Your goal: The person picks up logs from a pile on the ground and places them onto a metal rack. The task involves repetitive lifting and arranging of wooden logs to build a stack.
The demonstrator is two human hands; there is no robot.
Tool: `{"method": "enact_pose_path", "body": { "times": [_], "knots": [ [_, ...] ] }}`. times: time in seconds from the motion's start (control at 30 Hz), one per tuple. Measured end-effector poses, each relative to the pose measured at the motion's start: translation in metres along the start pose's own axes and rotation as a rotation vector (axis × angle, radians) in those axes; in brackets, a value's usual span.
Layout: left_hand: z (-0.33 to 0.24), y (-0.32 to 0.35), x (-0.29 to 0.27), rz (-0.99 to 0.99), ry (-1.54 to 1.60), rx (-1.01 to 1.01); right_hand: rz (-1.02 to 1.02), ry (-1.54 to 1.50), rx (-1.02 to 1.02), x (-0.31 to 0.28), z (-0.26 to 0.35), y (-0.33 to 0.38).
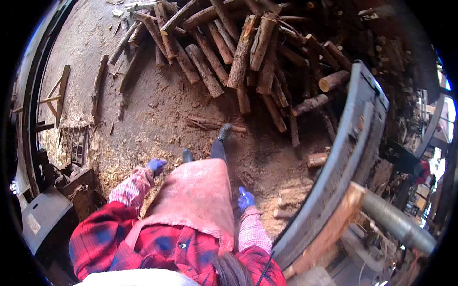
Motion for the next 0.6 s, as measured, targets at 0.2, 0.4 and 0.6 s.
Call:
{"method": "enact_pose_path", "body": {
  "times": [0.2,0.4,0.6],
  "knots": [
    [-0.099,-0.031,0.077,0.27,0.919,0.037,0.162,0.036,-0.519,0.21,0.303,-0.181],
    [-0.086,-0.066,0.17,0.119,1.225,-0.278,0.062,0.303,-0.962,0.407,0.566,-0.234],
    [-0.124,-0.111,0.183,0.079,0.905,-0.147,0.372,0.029,-1.048,0.439,0.578,-0.252]
  ]
}}
Point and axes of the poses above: each hand's wrist, its own y-axis away from the middle knuckle, its own x-axis out of the palm, z = x × y, the point moved 6 cm from there along -y, towards the middle knuckle, and after that the axes turned 8 degrees about -y, right-handed, at the moved point
